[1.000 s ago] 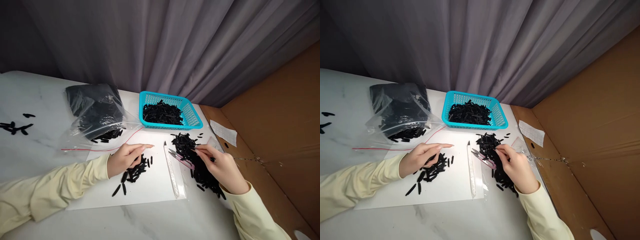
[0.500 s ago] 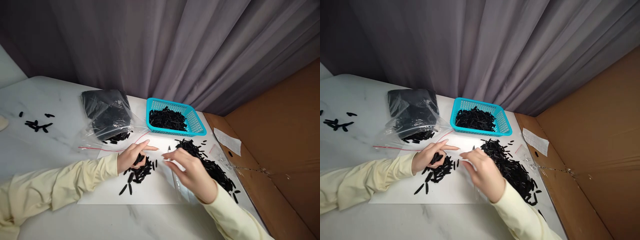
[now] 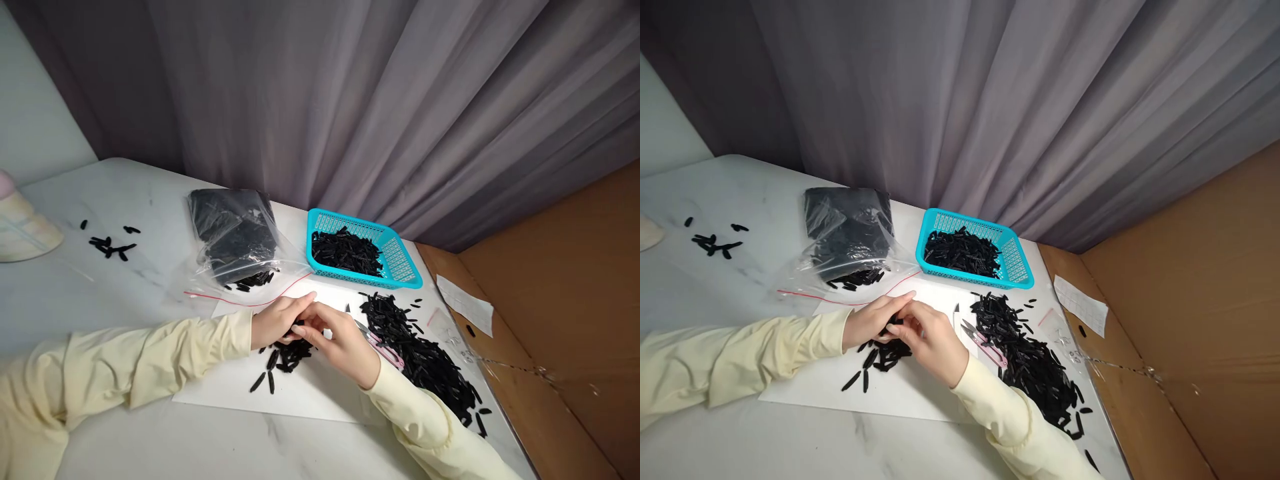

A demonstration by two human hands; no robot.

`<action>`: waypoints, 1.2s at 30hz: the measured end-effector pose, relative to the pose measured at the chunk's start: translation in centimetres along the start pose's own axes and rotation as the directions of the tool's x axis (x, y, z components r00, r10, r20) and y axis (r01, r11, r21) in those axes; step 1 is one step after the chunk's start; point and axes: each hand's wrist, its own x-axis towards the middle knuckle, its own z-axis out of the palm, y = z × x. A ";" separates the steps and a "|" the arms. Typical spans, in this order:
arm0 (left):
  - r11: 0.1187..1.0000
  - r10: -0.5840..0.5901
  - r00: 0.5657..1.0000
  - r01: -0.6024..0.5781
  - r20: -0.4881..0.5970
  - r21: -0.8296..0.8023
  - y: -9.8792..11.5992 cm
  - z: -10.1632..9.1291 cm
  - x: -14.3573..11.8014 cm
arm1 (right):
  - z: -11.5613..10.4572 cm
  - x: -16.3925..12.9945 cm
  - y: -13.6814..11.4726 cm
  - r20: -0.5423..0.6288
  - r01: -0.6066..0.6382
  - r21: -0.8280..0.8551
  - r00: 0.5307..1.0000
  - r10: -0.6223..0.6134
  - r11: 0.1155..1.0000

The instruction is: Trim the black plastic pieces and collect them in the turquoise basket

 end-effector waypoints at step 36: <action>0.604 0.441 0.868 -0.474 0.227 0.641 -1.3 0.1 -0.7 | 0.9 -4.4 3.2 0.214 -0.263 0.961 0.901 0.377 0.083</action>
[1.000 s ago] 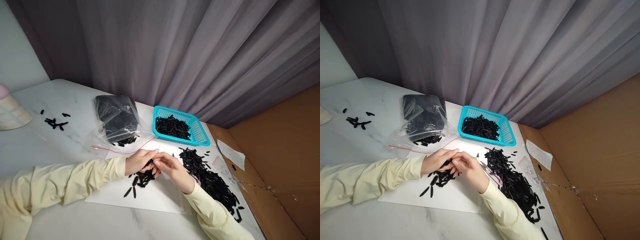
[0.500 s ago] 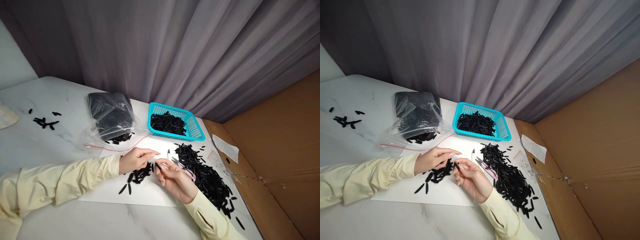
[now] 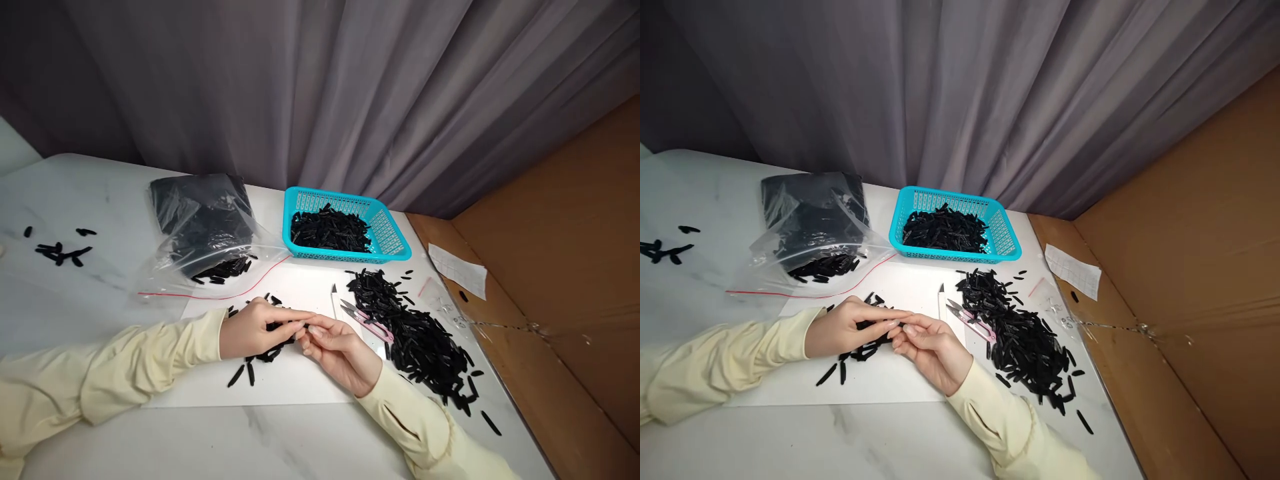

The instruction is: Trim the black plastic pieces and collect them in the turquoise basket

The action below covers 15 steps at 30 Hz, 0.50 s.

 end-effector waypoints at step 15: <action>0.978 -0.201 0.979 0.202 0.033 -0.056 0.7 -0.5 0.4 | 0.5 -0.6 0.4 0.018 0.267 -0.263 0.962 -0.272 0.927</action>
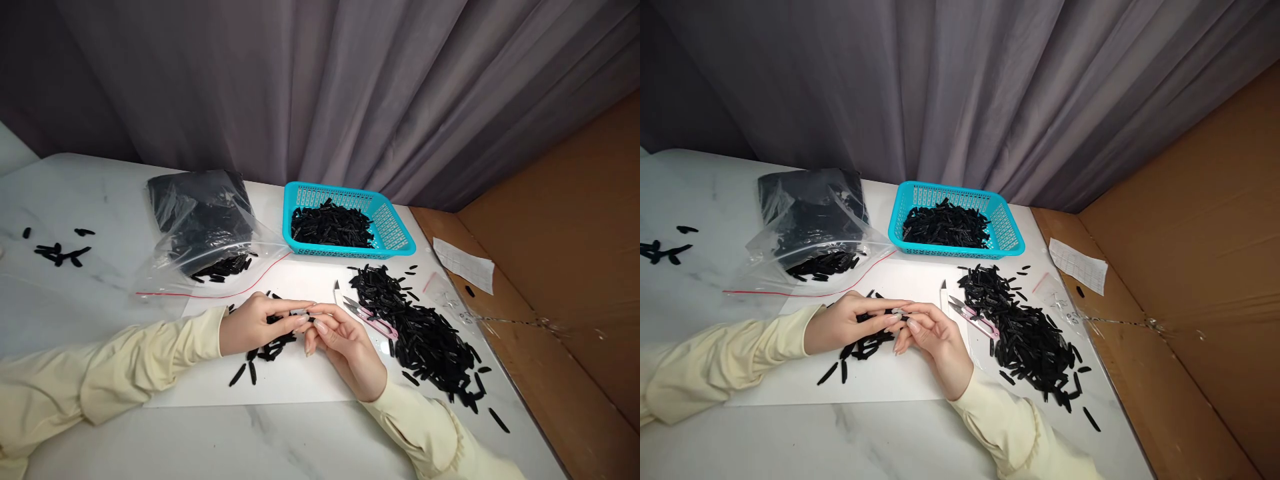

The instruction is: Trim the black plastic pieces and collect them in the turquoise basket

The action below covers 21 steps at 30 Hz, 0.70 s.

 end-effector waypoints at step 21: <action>0.985 0.170 0.981 -0.165 -0.091 0.060 0.1 0.2 -0.1 | 0.0 -0.1 0.3 -0.038 0.022 -0.076 0.999 -0.025 0.997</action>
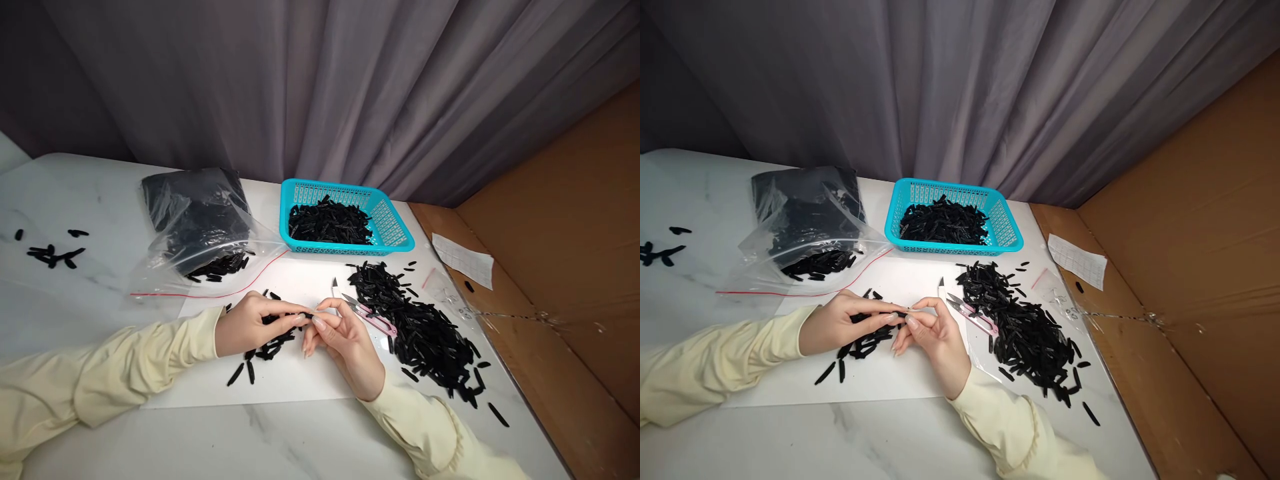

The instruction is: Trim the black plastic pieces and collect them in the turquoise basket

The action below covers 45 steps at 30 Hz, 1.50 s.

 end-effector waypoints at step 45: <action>0.992 -0.082 0.996 0.086 0.046 -0.094 0.0 -0.2 0.2 | -0.1 -0.1 -0.6 -0.025 -0.031 0.014 0.999 0.031 0.999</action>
